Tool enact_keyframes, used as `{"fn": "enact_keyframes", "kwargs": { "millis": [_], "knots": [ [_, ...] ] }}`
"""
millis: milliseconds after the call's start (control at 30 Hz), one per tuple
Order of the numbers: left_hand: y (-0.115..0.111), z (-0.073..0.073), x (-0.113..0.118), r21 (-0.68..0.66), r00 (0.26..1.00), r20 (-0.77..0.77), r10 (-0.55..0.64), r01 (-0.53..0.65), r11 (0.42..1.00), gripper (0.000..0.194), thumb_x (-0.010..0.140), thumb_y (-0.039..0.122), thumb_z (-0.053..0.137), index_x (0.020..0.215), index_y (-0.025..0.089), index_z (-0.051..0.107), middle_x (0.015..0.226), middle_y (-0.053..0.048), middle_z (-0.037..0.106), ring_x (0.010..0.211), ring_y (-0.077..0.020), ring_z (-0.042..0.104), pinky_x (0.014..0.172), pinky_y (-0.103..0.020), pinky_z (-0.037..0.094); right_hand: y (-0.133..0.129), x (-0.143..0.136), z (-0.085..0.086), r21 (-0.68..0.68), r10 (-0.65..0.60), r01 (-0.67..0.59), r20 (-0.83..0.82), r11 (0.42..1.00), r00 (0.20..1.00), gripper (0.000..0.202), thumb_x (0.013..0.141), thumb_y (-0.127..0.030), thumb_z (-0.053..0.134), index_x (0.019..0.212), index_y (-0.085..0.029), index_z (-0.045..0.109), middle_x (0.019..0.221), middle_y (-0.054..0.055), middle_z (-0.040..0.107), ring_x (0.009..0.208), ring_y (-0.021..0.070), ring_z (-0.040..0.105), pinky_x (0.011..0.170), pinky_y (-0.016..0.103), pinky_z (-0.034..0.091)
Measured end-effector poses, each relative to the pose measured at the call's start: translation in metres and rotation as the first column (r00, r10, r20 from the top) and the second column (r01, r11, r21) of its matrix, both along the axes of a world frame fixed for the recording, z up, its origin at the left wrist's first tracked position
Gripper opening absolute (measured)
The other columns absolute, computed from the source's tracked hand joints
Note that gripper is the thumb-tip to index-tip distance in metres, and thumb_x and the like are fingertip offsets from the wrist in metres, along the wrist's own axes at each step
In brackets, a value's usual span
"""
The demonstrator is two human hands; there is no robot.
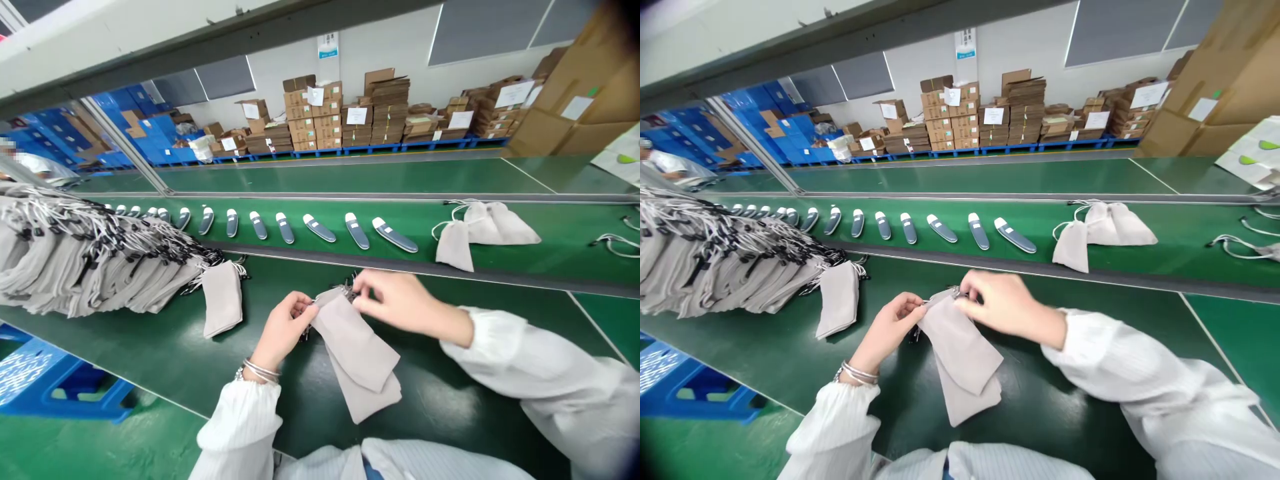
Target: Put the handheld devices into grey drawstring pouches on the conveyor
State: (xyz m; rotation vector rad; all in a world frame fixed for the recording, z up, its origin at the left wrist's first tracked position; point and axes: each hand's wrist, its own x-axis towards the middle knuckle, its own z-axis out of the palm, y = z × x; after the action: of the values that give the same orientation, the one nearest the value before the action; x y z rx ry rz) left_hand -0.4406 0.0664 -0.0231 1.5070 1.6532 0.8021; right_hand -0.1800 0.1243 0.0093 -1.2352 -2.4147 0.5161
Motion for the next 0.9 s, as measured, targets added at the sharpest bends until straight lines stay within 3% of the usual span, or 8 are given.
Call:
{"fn": "enact_keyframes", "kwargs": {
  "millis": [167, 267, 367, 467, 567, 633, 767, 900],
  "knots": [
    [-0.009, 0.012, 0.005, 0.042, 0.986, -0.161, 0.046, -0.040, 0.998, 0.030, 0.089, 0.052, 0.060, 0.092, 0.022, 0.066, 0.082, -0.001, 0.066, 0.077, -0.0199, 0.061, 0.074, -0.033, 0.047, -0.022, -0.029, -0.016, -0.369, 0.121, -0.196, -0.216, 0.908, 0.969, 0.028, 0.089, -0.040, 0.062, 0.075, -0.020, 0.049, 0.072, -0.001, 0.056, 0.065, 0.0154, 0.052, 0.061, 0.029, 0.039],
    [-0.016, 0.031, 0.010, 0.097, 0.998, -0.060, 0.005, 0.001, 0.995, 0.032, 0.092, 0.053, 0.057, 0.097, 0.023, 0.067, 0.091, -0.004, 0.068, 0.085, -0.0212, 0.062, 0.076, -0.033, 0.048, -0.020, -0.020, -0.006, -0.492, 0.099, -0.431, -0.566, 0.756, 0.819, 0.018, 0.093, -0.035, 0.058, 0.101, -0.019, 0.058, 0.096, 0.003, 0.064, 0.082, 0.0171, 0.062, 0.068, 0.028, 0.048],
    [-0.016, 0.039, 0.022, 0.069, 0.950, 0.274, -0.149, 0.135, 0.988, 0.034, 0.089, 0.053, 0.061, 0.100, 0.021, 0.065, 0.092, -0.004, 0.067, 0.080, -0.0193, 0.061, 0.071, -0.030, 0.048, -0.032, -0.011, -0.005, -0.473, 0.097, -0.559, -0.699, 0.681, 0.709, 0.048, 0.093, -0.035, 0.060, 0.138, -0.022, 0.048, 0.129, 0.008, 0.061, 0.111, 0.0219, 0.063, 0.087, 0.032, 0.052],
    [-0.014, 0.020, 0.039, 0.120, 0.958, 0.239, -0.156, 0.130, 0.984, 0.021, 0.089, 0.042, 0.063, 0.091, 0.020, 0.062, 0.081, -0.001, 0.064, 0.071, -0.0166, 0.057, 0.067, -0.029, 0.046, -0.057, -0.005, -0.025, -0.500, 0.046, -0.390, -0.570, 0.773, 0.821, 0.057, 0.096, -0.033, 0.054, 0.149, -0.019, 0.038, 0.128, 0.013, 0.063, 0.110, 0.0234, 0.064, 0.086, 0.034, 0.052],
    [-0.013, -0.013, 0.053, 0.251, 0.981, -0.173, -0.089, 0.131, 0.959, 0.005, 0.089, 0.027, 0.063, 0.090, 0.022, 0.064, 0.084, -0.002, 0.066, 0.077, -0.0200, 0.061, 0.072, -0.032, 0.048, -0.071, 0.004, -0.045, -0.500, 0.011, -0.107, -0.192, 0.859, 0.981, 0.051, 0.096, -0.030, 0.051, 0.142, -0.010, 0.046, 0.092, 0.010, 0.071, 0.079, 0.0230, 0.067, 0.070, 0.033, 0.049],
    [-0.013, -0.030, 0.056, 0.365, 0.934, -0.357, -0.018, 0.157, 0.918, 0.011, 0.088, 0.023, 0.064, 0.099, 0.024, 0.064, 0.096, -0.004, 0.067, 0.089, -0.0238, 0.065, 0.075, -0.034, 0.051, -0.061, 0.017, -0.045, -0.491, 0.062, -0.083, -0.060, 0.867, 0.996, 0.043, 0.095, -0.031, 0.053, 0.134, -0.014, 0.056, 0.073, 0.003, 0.069, 0.066, 0.0207, 0.065, 0.066, 0.031, 0.047],
    [-0.009, -0.037, 0.046, 0.552, 0.910, -0.407, 0.074, 0.180, 0.814, 0.015, 0.086, 0.019, 0.065, 0.100, 0.024, 0.059, 0.107, -0.006, 0.061, 0.093, -0.0230, 0.066, 0.073, -0.033, 0.054, 0.016, 0.059, -0.020, -0.227, -0.143, 0.139, 0.000, 0.964, 0.990, 0.033, 0.100, -0.037, 0.049, 0.125, -0.025, 0.066, 0.088, 0.002, 0.075, 0.082, 0.0194, 0.069, 0.075, 0.030, 0.047],
    [-0.005, -0.032, 0.036, 0.586, 0.905, -0.423, -0.043, 0.309, 0.749, 0.010, 0.092, 0.013, 0.055, 0.088, 0.022, 0.058, 0.092, -0.003, 0.061, 0.086, -0.0182, 0.063, 0.077, -0.031, 0.053, 0.111, 0.097, -0.020, 0.099, -0.525, 0.519, 0.263, 0.849, 0.809, 0.037, 0.098, -0.034, 0.053, 0.126, -0.012, 0.063, 0.129, 0.019, 0.064, 0.116, 0.0303, 0.061, 0.088, 0.036, 0.045]
  ]
}}
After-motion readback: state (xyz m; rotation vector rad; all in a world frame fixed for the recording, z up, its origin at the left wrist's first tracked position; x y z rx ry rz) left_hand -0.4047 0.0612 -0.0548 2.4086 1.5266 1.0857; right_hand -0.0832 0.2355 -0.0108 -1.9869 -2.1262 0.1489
